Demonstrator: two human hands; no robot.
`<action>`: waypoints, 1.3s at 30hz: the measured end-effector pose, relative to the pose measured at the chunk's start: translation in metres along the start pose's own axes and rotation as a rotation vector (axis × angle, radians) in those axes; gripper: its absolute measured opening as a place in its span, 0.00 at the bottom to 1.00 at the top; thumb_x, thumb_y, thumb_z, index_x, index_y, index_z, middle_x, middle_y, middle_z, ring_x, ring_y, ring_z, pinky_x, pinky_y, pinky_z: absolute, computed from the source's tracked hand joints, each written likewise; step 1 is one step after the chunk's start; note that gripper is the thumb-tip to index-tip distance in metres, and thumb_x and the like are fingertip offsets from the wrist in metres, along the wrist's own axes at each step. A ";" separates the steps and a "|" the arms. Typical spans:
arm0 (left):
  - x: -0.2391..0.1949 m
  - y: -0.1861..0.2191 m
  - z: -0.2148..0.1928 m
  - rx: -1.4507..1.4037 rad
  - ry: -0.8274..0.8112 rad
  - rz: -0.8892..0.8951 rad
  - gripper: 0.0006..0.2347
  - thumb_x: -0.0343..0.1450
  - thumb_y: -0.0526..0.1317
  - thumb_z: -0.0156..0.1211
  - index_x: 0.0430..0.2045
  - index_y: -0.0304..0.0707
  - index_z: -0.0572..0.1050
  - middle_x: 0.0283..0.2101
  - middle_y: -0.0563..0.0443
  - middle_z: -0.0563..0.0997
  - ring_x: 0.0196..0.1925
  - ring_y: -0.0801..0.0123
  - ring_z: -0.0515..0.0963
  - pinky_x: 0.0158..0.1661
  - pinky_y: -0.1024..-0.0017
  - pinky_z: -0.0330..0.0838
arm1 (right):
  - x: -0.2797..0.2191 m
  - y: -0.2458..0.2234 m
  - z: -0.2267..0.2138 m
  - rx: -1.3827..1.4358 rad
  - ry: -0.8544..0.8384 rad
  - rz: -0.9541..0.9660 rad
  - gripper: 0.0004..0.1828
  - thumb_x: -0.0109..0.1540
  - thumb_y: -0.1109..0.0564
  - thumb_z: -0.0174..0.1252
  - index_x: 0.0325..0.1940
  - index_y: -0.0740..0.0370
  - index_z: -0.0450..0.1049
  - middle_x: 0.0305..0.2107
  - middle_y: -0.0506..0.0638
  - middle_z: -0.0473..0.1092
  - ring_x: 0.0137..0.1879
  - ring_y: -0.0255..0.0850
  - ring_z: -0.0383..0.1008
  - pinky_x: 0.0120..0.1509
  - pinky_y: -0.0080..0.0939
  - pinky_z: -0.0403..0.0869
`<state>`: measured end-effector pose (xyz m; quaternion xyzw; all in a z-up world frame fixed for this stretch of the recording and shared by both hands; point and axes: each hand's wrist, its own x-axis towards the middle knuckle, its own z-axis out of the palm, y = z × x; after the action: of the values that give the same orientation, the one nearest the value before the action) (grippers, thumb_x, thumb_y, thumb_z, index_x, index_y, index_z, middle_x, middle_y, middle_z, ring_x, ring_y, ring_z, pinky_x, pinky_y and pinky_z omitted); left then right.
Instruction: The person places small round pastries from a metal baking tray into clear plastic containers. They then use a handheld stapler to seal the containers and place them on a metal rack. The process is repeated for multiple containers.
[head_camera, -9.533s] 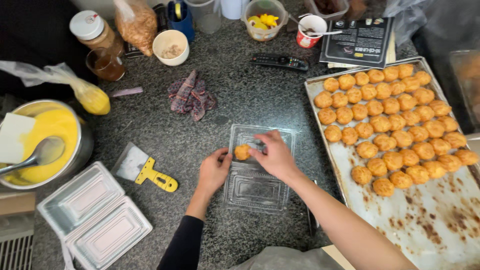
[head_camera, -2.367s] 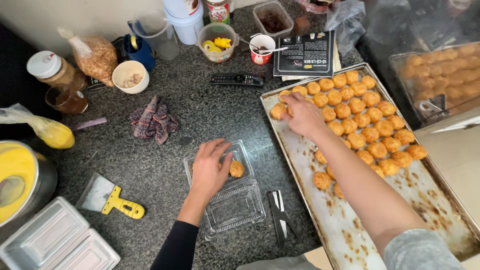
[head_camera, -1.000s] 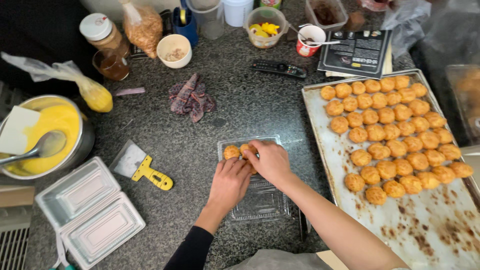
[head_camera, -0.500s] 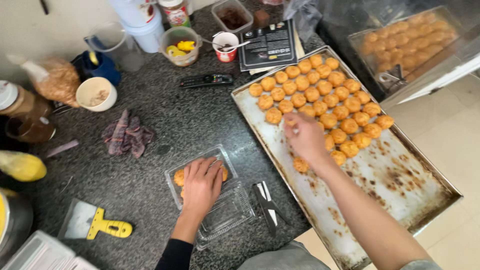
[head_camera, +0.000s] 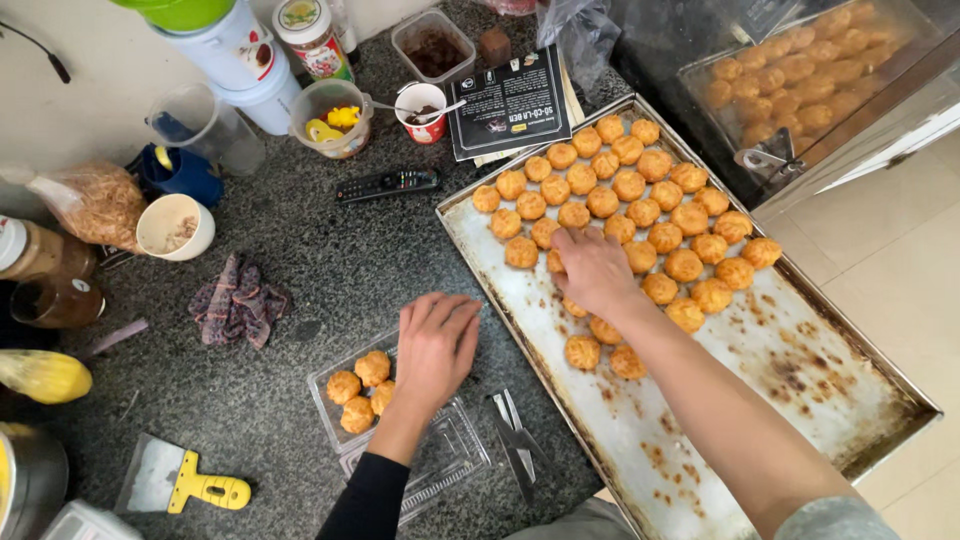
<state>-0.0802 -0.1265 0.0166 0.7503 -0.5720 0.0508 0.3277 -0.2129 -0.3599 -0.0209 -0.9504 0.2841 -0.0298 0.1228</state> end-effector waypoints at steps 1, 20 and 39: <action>0.005 -0.002 0.000 -0.006 0.000 0.001 0.08 0.69 0.36 0.62 0.40 0.37 0.81 0.47 0.50 0.82 0.53 0.56 0.76 0.54 0.59 0.65 | -0.001 0.000 -0.002 0.013 -0.006 0.013 0.25 0.56 0.48 0.68 0.53 0.57 0.69 0.47 0.54 0.75 0.58 0.53 0.72 0.61 0.57 0.71; 0.147 -0.104 0.111 0.224 -0.335 0.124 0.22 0.64 0.30 0.58 0.55 0.39 0.77 0.52 0.49 0.79 0.56 0.56 0.74 0.52 0.58 0.70 | -0.064 0.051 -0.026 1.635 0.052 0.664 0.25 0.66 0.51 0.54 0.67 0.55 0.64 0.40 0.48 0.69 0.46 0.44 0.79 0.48 0.40 0.75; 0.018 -0.038 -0.007 -0.624 -0.092 -0.368 0.20 0.66 0.39 0.71 0.52 0.35 0.75 0.45 0.48 0.83 0.38 0.67 0.82 0.40 0.71 0.79 | -0.040 -0.076 -0.001 1.636 -0.327 0.249 0.32 0.61 0.62 0.62 0.69 0.60 0.64 0.51 0.53 0.71 0.50 0.38 0.76 0.54 0.40 0.75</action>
<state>-0.0384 -0.1326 0.0132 0.7061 -0.4293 -0.2199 0.5185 -0.2059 -0.2772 -0.0003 -0.5160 0.2544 -0.0744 0.8146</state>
